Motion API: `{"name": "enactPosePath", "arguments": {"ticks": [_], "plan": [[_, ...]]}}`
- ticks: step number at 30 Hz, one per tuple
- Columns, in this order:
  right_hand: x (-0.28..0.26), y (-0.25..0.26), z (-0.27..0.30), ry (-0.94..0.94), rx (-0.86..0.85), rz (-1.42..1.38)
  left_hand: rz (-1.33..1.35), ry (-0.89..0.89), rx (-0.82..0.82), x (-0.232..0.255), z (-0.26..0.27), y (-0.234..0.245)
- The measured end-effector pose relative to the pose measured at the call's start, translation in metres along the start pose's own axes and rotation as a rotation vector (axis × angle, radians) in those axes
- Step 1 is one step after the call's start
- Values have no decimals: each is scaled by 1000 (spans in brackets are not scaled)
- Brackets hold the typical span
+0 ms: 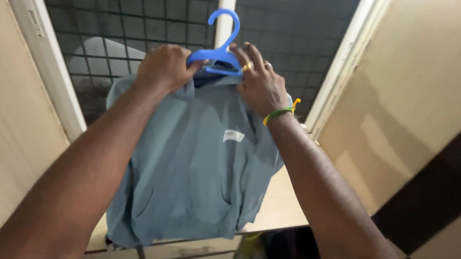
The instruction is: The person places several garments on blue hangers and hangs them in a wardrobe. Items handled include a patterned shirt, a pink shirt, a grey hoodie, and a black t-shirt. Each garment is buttoned or adjusted, placed on a hanger, and hung on the wardrobe rail.
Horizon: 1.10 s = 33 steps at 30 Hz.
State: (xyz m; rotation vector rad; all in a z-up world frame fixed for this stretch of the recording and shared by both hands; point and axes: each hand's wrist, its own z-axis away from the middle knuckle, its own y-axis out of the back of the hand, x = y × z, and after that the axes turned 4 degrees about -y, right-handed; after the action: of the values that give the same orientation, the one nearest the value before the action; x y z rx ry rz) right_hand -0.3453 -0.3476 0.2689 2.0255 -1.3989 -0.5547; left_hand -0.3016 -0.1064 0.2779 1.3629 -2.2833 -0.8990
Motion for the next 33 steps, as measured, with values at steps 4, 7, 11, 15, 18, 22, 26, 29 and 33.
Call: {"name": "enactPosePath", "arguments": {"ticks": [4, 7, 11, 15, 18, 22, 26, 29, 33], "plan": [[32, 40, 19, 40, 89, -146, 61, 9, 83, 61, -10, 19], [54, 67, 45, -12, -9, -104, 93, 13, 64, 102, -15, 29], [91, 94, 73, -84, 73, -66, 116, 1, 17, 155, -24, 28], [131, 113, 98, -185, 169, -5, 265, -6, -72, 210, -33, 23], [163, 126, 119, -211, 257, 136, 546, -109, -63, 238, -45, 13], [209, 146, 153, -165, 256, 350, 1135, -208, -56, 251, -62, -6], [246, 171, 177, -190, 209, 446, 958, -328, -309, 263, -69, -38], [261, 192, 195, -133, 234, 453, 855, -427, -397, 288, -62, -60], [277, 218, 215, -166, 165, 609, 919, -299, -481, 336, -59, -77]]}}
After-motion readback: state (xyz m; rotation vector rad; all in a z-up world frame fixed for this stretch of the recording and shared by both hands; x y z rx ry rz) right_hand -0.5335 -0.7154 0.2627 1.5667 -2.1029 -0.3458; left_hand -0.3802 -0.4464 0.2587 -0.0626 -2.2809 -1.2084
